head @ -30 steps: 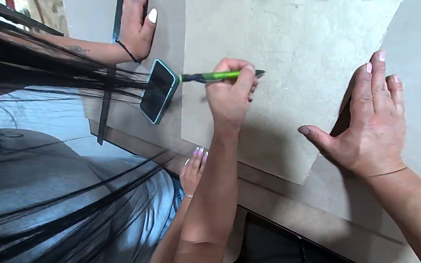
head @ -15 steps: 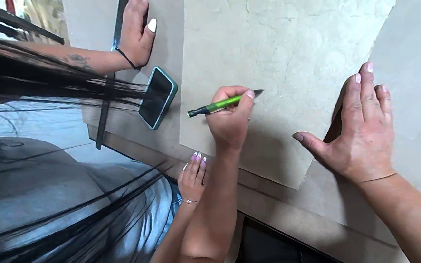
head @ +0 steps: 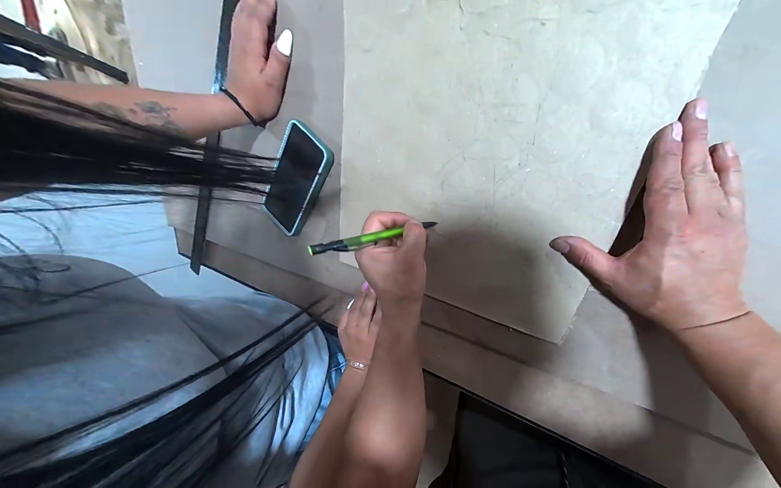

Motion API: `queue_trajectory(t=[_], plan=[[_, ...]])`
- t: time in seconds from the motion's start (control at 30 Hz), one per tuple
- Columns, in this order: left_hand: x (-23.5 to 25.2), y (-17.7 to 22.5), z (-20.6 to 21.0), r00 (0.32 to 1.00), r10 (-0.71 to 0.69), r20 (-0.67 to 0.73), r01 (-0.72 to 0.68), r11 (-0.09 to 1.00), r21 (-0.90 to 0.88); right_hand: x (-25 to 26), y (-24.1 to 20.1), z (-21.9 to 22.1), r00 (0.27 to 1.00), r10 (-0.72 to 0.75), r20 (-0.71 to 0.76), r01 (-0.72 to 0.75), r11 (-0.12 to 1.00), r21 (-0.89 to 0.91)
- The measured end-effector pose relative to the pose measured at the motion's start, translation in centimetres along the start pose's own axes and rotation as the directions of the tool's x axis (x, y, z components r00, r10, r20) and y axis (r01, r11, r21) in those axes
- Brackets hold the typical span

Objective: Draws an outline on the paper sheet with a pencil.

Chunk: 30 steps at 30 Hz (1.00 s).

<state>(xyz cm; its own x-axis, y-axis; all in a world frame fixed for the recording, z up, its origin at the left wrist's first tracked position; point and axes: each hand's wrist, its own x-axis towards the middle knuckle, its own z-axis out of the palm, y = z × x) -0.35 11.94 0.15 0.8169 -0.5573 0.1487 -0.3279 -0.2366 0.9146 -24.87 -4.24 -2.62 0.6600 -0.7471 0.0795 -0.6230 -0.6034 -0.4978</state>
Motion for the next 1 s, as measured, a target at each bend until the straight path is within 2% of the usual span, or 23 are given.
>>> queue_trajectory(t=[0.2, 0.3, 0.37, 0.43, 0.5, 0.6, 0.7, 0.8, 1.0], plan=[[4.2, 0.2, 1.5, 0.999, 0.021, -0.049, -0.022, 1.0, -0.019, 0.0, 0.0, -0.2, 1.0, -0.008, 0.018, 0.008, 1.0, 0.02], [5.7, -0.1, 0.0, 0.983, -0.086, -0.16, 0.073, 0.993, -0.089, 0.1, -0.3, -0.6, 0.998, 0.023, 0.051, -0.025, 0.999, 0.034], [6.5, -0.4, -1.9, 0.936, -0.199, -0.291, 0.162, 0.976, -0.147, 0.1, -0.2, -0.5, 0.999, 0.033, 0.039, -0.035, 0.999, 0.036], [6.6, -0.9, -3.3, 0.894, -0.275, -0.353, 0.227, 0.958, -0.174, 0.0, 0.0, -0.3, 1.0, 0.023, 0.02, -0.024, 0.999, 0.033], [6.0, -0.8, -3.3, 0.916, -0.266, -0.3, 0.219, 0.959, -0.181, 0.0, -0.1, -0.2, 1.0, 0.018, 0.011, -0.019, 0.999, 0.03], [2.5, 0.3, -1.9, 0.985, -0.153, -0.076, 0.14, 0.978, -0.152, -0.2, 0.1, -0.2, 1.0, 0.01, -0.006, -0.01, 1.0, 0.028], [-1.3, 0.4, -1.5, 0.991, -0.069, 0.111, 0.09, 0.977, -0.194, -0.1, 0.1, -0.1, 1.0, -0.004, -0.009, 0.004, 1.0, 0.021], [-3.4, -0.7, -1.3, 0.991, -0.072, 0.114, 0.099, 0.961, -0.257, -0.1, 0.1, 0.0, 1.0, 0.0, -0.006, 0.0, 1.0, 0.014], [-3.3, -0.7, -1.3, 0.994, -0.088, 0.066, 0.101, 0.967, -0.235, 0.0, 0.1, 0.0, 1.0, -0.006, -0.007, 0.006, 1.0, 0.012]])
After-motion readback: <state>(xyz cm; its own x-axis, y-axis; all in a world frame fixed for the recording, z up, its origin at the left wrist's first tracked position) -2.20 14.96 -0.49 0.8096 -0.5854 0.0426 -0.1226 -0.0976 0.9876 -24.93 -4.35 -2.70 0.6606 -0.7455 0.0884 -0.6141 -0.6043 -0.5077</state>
